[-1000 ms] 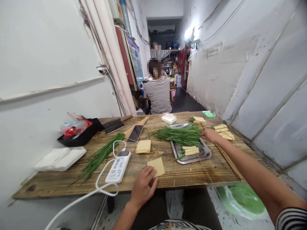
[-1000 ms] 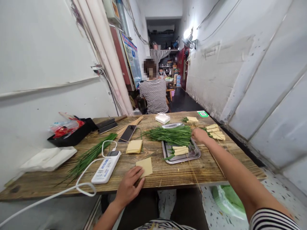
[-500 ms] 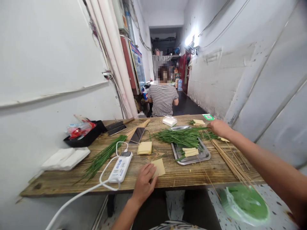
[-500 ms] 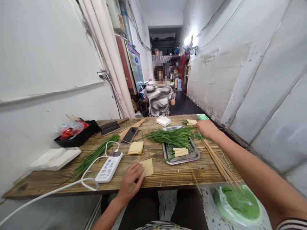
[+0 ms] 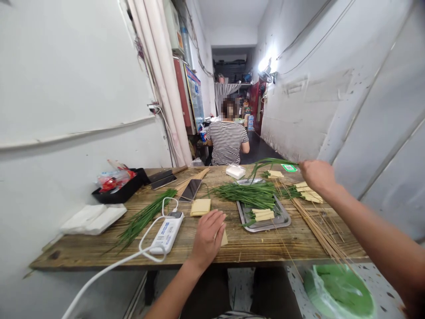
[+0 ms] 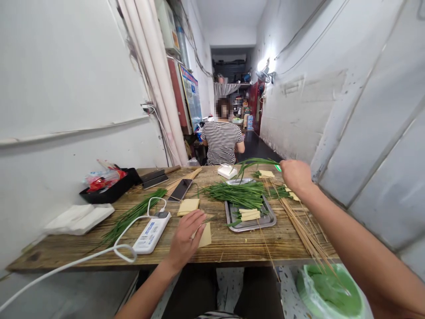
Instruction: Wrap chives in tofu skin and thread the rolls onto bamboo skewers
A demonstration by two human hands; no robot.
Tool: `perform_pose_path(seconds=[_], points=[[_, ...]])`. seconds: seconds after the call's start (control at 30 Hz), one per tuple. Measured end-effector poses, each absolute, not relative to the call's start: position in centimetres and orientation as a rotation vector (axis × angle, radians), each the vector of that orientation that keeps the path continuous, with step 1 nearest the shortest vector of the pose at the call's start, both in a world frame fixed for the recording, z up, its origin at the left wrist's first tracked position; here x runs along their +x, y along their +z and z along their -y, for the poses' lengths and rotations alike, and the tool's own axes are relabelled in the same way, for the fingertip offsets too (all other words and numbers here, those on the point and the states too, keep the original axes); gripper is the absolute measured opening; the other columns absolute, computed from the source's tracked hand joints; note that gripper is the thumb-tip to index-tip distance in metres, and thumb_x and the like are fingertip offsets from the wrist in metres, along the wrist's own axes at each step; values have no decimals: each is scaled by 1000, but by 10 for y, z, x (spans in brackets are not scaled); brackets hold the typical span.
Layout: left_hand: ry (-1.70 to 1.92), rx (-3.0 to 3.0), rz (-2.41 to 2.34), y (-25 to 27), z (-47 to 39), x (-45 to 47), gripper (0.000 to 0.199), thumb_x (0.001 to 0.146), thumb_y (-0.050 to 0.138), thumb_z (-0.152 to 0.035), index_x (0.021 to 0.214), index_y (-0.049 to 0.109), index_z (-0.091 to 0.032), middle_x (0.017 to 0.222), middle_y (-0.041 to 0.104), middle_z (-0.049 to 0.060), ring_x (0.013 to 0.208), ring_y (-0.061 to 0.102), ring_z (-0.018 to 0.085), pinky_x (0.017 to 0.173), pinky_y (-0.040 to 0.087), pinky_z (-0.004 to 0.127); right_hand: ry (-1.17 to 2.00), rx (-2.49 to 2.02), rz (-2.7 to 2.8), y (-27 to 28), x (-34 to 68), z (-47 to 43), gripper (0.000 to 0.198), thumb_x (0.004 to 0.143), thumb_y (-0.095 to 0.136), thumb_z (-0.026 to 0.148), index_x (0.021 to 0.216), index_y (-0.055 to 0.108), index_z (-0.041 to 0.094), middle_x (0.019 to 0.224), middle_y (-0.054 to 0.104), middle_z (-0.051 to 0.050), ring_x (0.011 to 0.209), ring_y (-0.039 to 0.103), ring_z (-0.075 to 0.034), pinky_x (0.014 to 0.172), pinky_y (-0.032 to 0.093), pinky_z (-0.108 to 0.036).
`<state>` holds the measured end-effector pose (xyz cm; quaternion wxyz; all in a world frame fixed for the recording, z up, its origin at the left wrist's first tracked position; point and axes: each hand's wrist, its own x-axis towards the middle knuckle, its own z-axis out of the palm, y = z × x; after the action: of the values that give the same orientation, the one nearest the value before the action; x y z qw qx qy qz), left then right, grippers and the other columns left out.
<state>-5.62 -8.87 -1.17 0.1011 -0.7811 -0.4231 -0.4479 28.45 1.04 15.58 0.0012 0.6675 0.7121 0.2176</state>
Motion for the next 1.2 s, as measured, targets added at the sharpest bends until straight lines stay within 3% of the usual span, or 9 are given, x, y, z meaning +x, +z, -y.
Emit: perform_pose_path(seconds=[0.2, 0.53, 0.73, 0.9, 1.0, 1.1, 1.2], points=[[-1306, -2347, 1247, -9, 90, -48, 27, 90, 49, -18, 115, 61, -19, 114, 65, 9, 114, 55, 23, 96, 47, 45, 632, 2067, -2225, 146, 288, -16, 31, 91, 39, 21, 92, 69, 12, 89, 70, -17, 84, 66, -24, 67, 43, -28], [-1295, -2324, 1310, -16, 90, -49, 30, 91, 46, -19, 118, 60, -21, 116, 64, 9, 114, 56, 22, 96, 47, 45, 686, 1943, -2286, 136, 279, -10, 29, 90, 36, 15, 90, 65, 12, 88, 69, -16, 79, 65, -24, 59, 35, -28], [-1278, -2257, 1106, 43, 103, -38, 36, 91, 47, -14, 126, 54, -20, 125, 60, 10, 124, 49, 24, 102, 42, 47, 682, 1542, -2787, 143, 228, 45, 20, 83, 42, 7, 79, 59, 17, 72, 64, -6, 64, 57, -16, 54, 29, -26], [-1150, -2378, 1115, 93, 121, -19, 38, 93, 44, -21, 131, 49, -17, 133, 54, 10, 129, 44, 25, 107, 36, 47, 592, 1062, -3102, 142, 198, 90, 22, 79, 42, 4, 78, 57, 18, 68, 61, -1, 56, 52, -14, 51, 30, -27], [-1150, -2689, 1227, 100, 130, -12, 36, 95, 39, -26, 127, 52, -17, 126, 59, 10, 118, 54, 22, 100, 44, 39, 517, 851, -3178, 140, 190, 102, 22, 80, 43, 5, 84, 60, 18, 72, 64, -3, 60, 54, -15, 53, 35, -27], [-1192, -3077, 1403, 96, 135, -12, 31, 96, 36, -28, 109, 62, -19, 96, 69, 5, 87, 64, 16, 78, 51, 28, 418, 750, -3187, 135, 184, 105, 21, 82, 45, 8, 87, 62, 18, 72, 64, -4, 60, 55, -15, 54, 37, -27], [-1285, -3329, 1665, 86, 137, -14, 36, 96, 35, -33, 79, 62, -16, 63, 56, -1, 57, 52, 10, 57, 42, 21, 281, 740, -3183, 127, 181, 105, 17, 87, 47, 13, 83, 63, 18, 70, 64, -3, 60, 56, -14, 54, 40, -26]])
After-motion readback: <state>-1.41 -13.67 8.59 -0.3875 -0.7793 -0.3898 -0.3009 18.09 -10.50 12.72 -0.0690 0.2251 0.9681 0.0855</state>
